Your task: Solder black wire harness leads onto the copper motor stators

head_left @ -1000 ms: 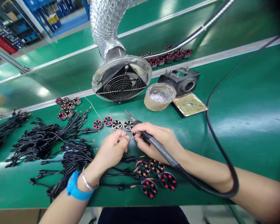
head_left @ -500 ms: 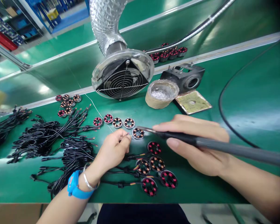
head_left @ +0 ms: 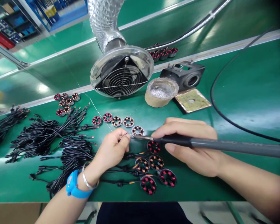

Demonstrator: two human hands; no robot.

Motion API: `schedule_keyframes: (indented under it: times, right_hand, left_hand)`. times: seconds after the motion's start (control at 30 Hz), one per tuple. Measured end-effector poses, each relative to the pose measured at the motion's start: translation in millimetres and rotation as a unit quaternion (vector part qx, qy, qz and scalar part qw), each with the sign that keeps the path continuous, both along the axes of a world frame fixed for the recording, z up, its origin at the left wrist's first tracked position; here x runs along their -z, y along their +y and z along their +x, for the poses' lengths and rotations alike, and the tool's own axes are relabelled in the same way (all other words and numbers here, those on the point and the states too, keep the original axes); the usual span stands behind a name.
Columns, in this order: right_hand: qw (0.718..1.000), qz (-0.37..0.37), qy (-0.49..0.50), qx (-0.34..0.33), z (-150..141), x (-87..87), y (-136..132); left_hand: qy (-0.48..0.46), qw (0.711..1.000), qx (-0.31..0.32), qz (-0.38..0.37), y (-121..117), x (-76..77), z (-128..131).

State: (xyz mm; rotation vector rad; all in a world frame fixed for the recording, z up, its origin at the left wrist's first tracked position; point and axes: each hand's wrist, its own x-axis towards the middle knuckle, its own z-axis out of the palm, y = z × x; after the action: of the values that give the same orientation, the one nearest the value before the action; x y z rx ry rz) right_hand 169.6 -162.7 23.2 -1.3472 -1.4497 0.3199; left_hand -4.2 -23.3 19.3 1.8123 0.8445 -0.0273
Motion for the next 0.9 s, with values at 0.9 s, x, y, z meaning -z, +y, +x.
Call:
schedule_keyframes:
  times: [0.9]
  right_hand:
    - [0.971,0.049,-0.186,0.145,14.2,-23.0,-5.9]
  left_hand:
    - [-0.006,1.0,0.006,0.002,0.0,-1.9,0.1]
